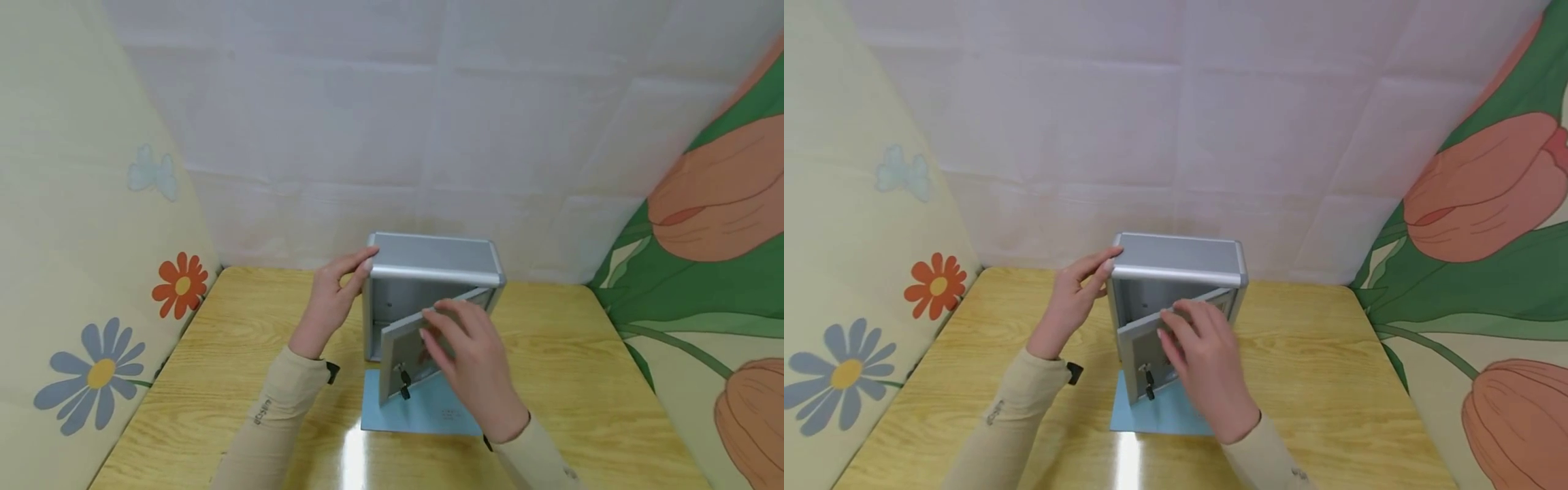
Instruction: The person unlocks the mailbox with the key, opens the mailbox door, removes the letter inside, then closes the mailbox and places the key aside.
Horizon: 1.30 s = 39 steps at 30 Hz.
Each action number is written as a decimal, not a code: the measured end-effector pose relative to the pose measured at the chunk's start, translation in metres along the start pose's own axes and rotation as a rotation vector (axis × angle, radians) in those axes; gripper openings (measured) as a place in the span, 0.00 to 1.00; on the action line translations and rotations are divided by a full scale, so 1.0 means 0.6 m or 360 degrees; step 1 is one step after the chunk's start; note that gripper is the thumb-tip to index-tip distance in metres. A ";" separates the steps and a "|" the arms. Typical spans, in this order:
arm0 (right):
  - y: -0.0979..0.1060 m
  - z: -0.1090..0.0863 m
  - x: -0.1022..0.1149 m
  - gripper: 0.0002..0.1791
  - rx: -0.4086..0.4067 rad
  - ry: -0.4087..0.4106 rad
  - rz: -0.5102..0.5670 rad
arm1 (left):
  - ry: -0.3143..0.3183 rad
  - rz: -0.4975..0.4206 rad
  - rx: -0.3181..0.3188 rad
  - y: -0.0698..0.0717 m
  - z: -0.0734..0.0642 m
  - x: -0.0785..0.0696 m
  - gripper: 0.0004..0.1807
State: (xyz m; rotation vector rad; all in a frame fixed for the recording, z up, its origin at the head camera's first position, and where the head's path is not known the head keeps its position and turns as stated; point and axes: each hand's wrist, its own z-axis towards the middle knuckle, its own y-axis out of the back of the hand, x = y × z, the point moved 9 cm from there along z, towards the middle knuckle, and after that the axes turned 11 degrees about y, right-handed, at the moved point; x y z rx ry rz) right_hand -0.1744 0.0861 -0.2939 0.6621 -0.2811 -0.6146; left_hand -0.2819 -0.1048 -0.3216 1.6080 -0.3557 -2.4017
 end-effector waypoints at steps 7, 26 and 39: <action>-0.024 0.018 -0.021 0.12 0.0002 -0.0026 -0.0036 | 0.0011 -0.0034 0.0002 -0.002 0.000 -0.001 0.18; -0.054 0.031 -0.045 0.12 -0.0182 -0.0004 -0.0126 | 0.0023 0.0002 -0.0005 -0.002 -0.002 -0.001 0.18; -0.058 0.030 -0.048 0.12 -0.0228 -0.0031 -0.0124 | 0.0058 -0.0017 0.0016 -0.002 -0.001 0.005 0.19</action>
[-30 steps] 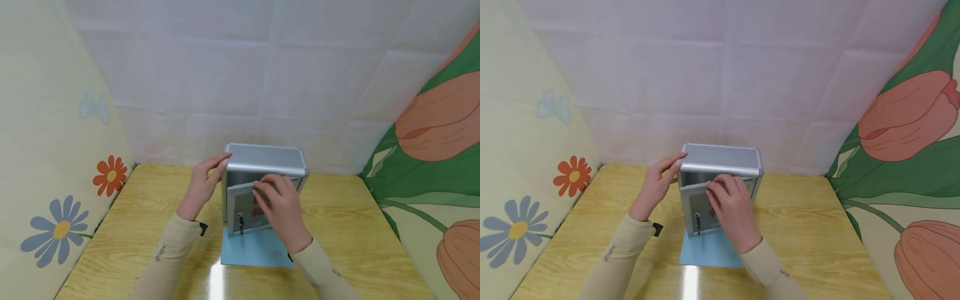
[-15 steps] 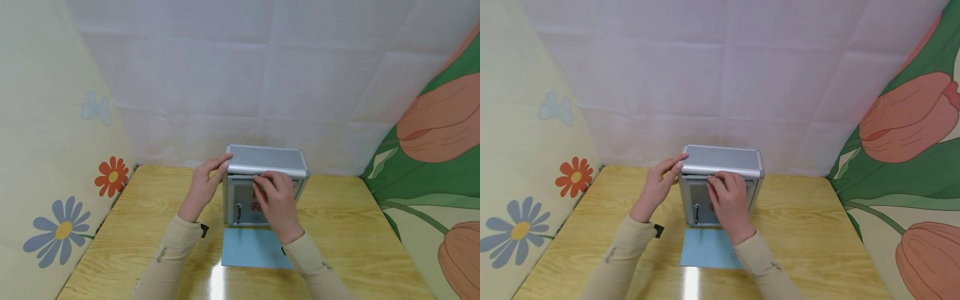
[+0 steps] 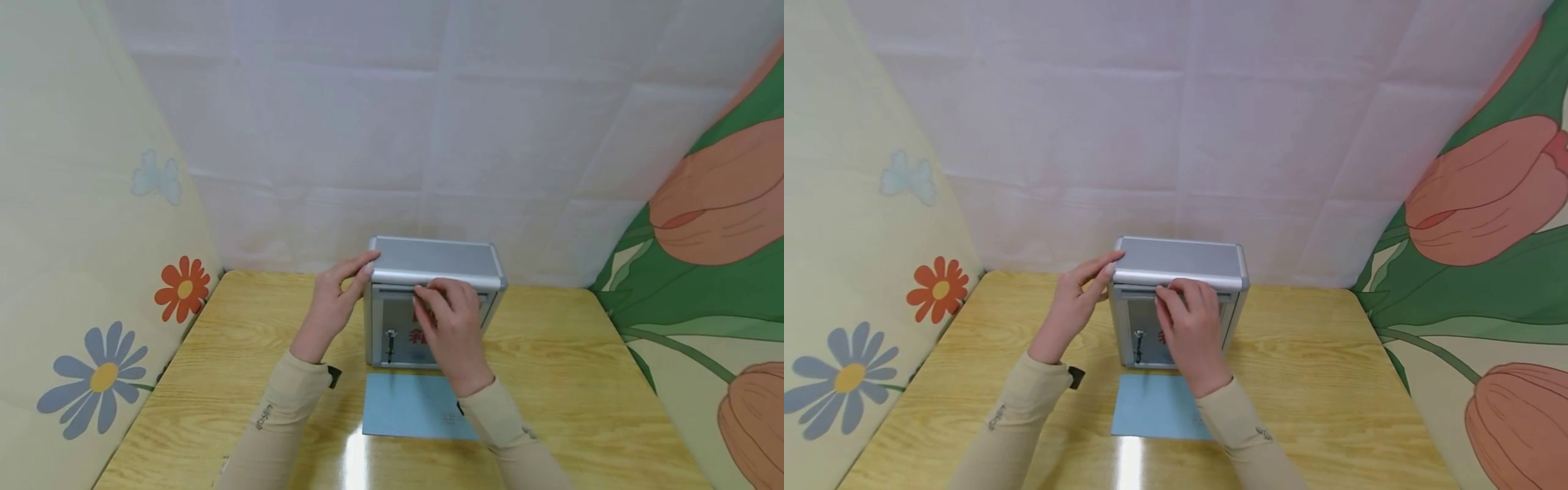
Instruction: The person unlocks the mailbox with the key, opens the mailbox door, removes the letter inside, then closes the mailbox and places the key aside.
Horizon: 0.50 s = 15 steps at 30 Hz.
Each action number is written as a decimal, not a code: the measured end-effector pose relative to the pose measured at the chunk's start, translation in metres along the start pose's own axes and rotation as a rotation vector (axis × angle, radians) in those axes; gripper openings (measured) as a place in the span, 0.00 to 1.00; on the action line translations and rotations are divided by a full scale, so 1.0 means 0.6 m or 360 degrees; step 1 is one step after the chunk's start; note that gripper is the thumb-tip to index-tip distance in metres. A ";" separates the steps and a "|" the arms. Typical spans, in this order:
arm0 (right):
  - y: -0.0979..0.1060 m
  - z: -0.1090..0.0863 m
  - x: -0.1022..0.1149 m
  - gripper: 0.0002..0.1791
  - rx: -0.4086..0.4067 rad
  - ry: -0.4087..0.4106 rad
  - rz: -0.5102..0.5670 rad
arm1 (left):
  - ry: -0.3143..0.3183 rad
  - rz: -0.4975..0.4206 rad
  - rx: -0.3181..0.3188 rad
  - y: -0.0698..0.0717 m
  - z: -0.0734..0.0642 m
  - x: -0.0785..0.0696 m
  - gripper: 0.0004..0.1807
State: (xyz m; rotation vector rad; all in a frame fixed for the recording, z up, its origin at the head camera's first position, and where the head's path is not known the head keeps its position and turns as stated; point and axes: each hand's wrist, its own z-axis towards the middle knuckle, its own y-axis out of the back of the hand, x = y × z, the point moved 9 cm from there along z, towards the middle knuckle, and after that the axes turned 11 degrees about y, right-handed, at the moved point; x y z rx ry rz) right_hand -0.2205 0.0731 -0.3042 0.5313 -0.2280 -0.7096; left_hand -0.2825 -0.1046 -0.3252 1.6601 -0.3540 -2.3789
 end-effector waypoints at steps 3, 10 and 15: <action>0.000 0.000 0.000 0.12 -0.0011 -0.0001 0.0009 | 0.0000 -0.0005 -0.0001 0.000 0.001 0.001 0.19; -0.003 0.001 -0.001 0.12 -0.0008 -0.0013 0.0000 | 0.0008 -0.0027 0.0015 -0.001 0.000 0.003 0.18; -0.004 0.000 -0.003 0.12 -0.0014 -0.0025 0.0007 | -0.0002 -0.0027 0.0005 0.001 0.000 0.001 0.19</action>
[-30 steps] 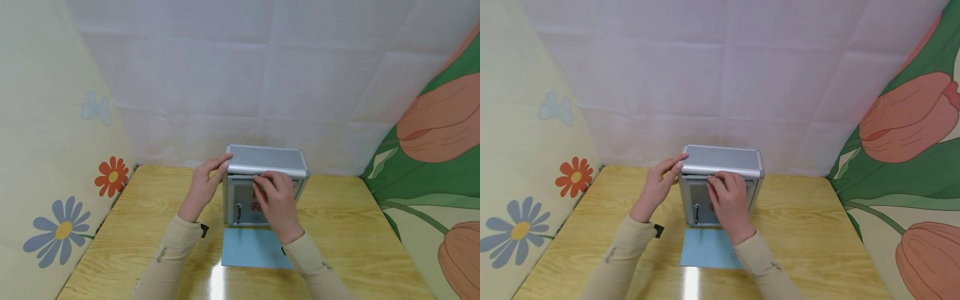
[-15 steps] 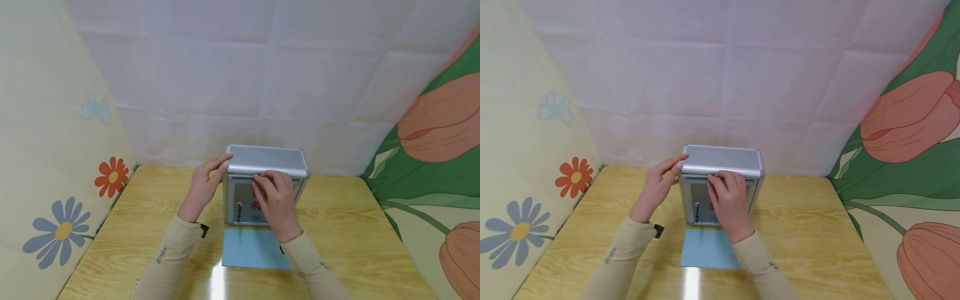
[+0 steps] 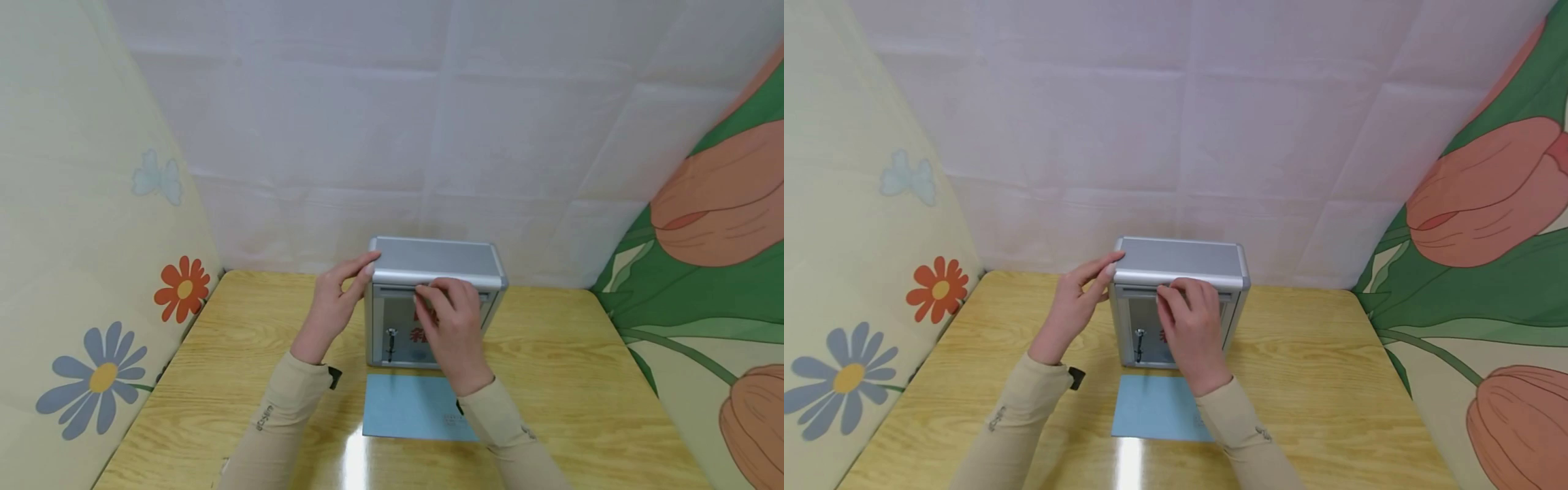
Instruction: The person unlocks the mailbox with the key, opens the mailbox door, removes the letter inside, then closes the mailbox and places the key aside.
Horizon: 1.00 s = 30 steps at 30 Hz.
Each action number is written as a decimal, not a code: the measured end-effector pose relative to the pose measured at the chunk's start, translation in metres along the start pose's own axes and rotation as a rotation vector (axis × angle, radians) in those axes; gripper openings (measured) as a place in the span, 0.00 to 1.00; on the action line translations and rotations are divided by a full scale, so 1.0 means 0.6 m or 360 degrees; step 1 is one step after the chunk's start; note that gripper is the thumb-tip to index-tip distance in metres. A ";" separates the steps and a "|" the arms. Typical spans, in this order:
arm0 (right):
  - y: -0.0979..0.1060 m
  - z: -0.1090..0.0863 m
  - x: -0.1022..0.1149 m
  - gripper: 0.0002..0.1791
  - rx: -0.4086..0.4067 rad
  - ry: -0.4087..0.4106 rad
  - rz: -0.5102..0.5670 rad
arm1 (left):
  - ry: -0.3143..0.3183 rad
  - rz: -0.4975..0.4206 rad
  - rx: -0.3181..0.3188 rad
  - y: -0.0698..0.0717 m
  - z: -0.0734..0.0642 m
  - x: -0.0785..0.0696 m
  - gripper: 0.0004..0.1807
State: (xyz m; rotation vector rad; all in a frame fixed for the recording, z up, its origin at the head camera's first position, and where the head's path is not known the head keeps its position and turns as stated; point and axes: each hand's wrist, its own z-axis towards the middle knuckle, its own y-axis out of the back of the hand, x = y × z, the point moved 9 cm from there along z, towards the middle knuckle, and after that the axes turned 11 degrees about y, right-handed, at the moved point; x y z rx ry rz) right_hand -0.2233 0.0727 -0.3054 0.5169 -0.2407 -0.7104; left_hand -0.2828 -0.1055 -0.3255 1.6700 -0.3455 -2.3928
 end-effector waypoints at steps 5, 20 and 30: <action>-0.002 -0.013 0.003 0.09 0.0000 -0.0009 0.0096 | 0.0009 0.0005 0.0007 0.000 0.000 -0.001 0.18; -0.141 -0.155 0.007 0.22 0.0686 -0.0822 0.0551 | 0.0005 0.0050 0.0011 0.005 -0.010 -0.041 0.18; -0.162 -0.159 0.006 0.22 0.0740 -0.0904 0.0677 | -0.0027 0.0035 -0.0004 0.000 -0.001 -0.002 0.18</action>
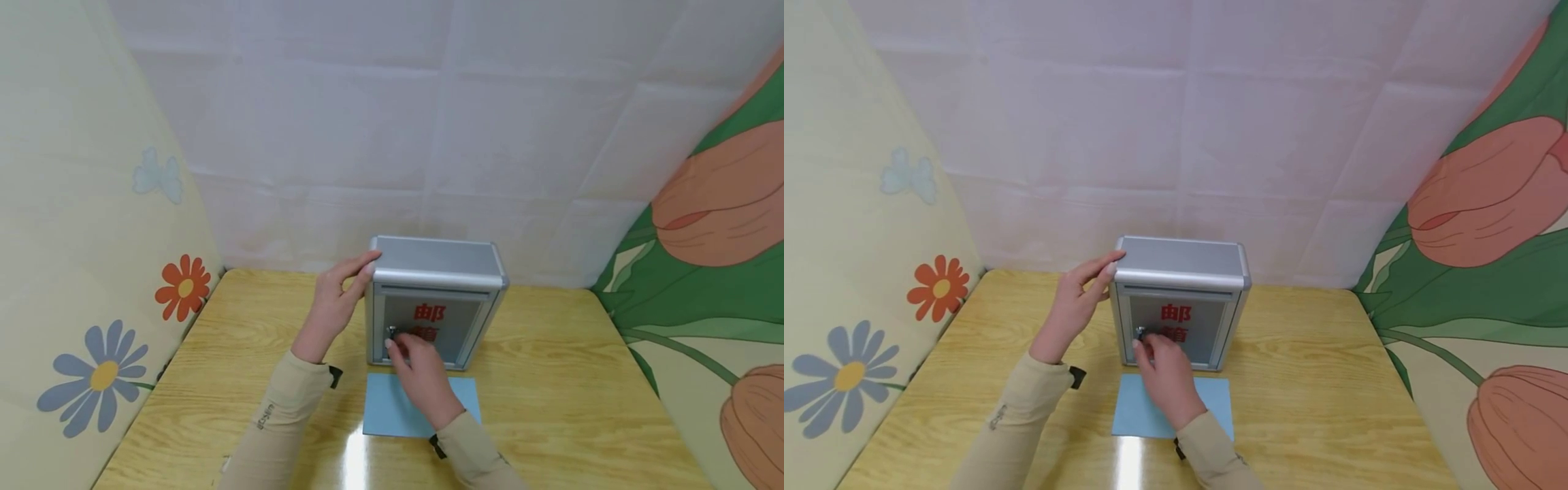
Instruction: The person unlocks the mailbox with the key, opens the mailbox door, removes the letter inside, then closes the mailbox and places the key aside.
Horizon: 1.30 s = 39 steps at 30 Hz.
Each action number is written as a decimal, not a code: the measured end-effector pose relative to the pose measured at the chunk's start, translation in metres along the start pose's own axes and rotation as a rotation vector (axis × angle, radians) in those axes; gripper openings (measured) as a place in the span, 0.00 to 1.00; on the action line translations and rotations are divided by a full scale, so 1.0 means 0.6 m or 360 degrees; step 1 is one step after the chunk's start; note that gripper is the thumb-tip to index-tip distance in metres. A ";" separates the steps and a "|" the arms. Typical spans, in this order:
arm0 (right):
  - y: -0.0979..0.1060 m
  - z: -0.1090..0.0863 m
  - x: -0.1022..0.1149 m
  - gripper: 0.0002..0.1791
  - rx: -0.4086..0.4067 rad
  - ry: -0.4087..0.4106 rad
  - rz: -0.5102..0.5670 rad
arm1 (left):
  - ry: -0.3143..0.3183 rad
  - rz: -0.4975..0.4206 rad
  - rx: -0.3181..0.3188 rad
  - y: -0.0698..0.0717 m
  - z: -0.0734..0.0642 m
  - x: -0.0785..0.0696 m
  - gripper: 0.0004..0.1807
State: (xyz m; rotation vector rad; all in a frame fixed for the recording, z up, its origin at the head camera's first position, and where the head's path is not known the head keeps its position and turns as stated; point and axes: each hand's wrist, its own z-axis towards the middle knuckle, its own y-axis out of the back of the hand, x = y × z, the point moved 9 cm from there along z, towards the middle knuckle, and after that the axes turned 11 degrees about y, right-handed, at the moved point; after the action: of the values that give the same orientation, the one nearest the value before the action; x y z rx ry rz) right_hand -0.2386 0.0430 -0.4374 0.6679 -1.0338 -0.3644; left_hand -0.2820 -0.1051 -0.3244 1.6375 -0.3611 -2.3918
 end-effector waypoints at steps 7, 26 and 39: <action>-0.003 0.002 -0.005 0.22 0.0024 -0.0062 0.0052 | 0.0003 0.0009 0.0002 0.000 0.001 0.000 0.18; -0.005 0.007 -0.014 0.22 0.0064 -0.0130 0.0125 | -0.0002 -0.0008 -0.0002 0.000 0.000 0.002 0.19; 0.011 0.008 -0.005 0.19 -0.0029 -0.0080 -0.0077 | -0.0011 -0.0012 0.0001 -0.001 -0.002 0.000 0.18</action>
State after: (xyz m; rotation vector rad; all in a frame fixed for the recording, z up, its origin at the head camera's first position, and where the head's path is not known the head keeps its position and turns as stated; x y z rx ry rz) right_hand -0.2443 0.0483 -0.4333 0.6709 -1.0626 -0.4341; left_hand -0.2811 -0.1047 -0.3249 1.6343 -0.3574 -2.4033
